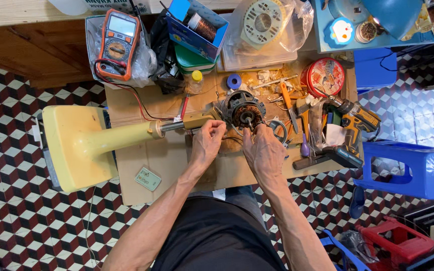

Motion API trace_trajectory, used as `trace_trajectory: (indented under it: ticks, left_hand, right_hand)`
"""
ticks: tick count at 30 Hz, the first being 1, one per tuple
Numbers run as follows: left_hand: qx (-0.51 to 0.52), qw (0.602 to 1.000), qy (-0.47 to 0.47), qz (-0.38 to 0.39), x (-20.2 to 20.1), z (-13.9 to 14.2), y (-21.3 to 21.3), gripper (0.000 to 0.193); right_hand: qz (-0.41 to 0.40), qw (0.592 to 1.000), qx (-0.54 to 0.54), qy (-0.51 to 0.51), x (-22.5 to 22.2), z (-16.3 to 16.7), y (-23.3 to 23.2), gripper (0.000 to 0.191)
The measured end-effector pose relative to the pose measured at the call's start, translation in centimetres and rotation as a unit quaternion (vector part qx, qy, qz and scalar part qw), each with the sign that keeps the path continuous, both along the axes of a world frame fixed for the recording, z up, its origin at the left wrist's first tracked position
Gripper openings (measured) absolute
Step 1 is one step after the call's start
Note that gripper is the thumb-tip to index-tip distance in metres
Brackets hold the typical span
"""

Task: The person disassembles a small electrical motor, removes the rotor, and uses a cordless drill to work on the stator. They then reassemble the motor components and use pliers to adjust internal parts.

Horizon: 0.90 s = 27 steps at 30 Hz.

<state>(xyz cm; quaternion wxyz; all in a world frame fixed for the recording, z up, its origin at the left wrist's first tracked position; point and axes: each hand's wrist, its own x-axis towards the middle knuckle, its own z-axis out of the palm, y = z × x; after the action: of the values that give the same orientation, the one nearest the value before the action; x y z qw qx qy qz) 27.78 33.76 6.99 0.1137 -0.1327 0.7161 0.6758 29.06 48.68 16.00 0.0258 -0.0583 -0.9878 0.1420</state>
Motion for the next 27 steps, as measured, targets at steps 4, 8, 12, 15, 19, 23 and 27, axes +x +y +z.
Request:
trace_trajectory:
  ticks: [4,8,12,15,19,23,27]
  left_hand:
    - [0.088,0.992,-0.092,-0.02,-1.0,-1.0,0.1,0.044]
    - [0.13,0.98,-0.143,-0.04,-1.5,-1.8,0.4,0.05]
    - [0.147,0.978,-0.146,-0.036,-1.7,-2.2,1.1,0.055]
    - [0.161,0.97,-0.178,-0.028,-2.0,-2.3,1.3,0.061]
    - [0.184,0.956,-0.227,-0.034,-2.4,-2.2,0.8,0.076]
    - [0.196,0.944,-0.262,-0.03,-2.5,-1.6,0.8,0.087]
    - [0.227,0.92,-0.317,-0.043,-2.2,-1.3,1.5,0.099]
  right_hand:
    - [0.001,1.0,0.023,0.007,-0.4,-0.3,-0.8,0.032]
    - [-0.003,1.0,0.029,0.011,-0.5,-0.7,-1.3,0.032]
    - [-0.001,0.999,0.05,0.018,-0.8,-1.1,-1.5,0.029]
    - [0.003,0.998,0.053,0.019,-1.0,-1.1,-1.6,0.028]
    - [0.004,0.998,0.06,0.031,-0.9,-0.9,-2.0,0.026]
    - [0.004,0.998,0.056,0.023,-0.9,-0.8,-2.0,0.027]
    - [0.013,0.998,0.047,0.034,-0.9,-1.0,-1.9,0.028]
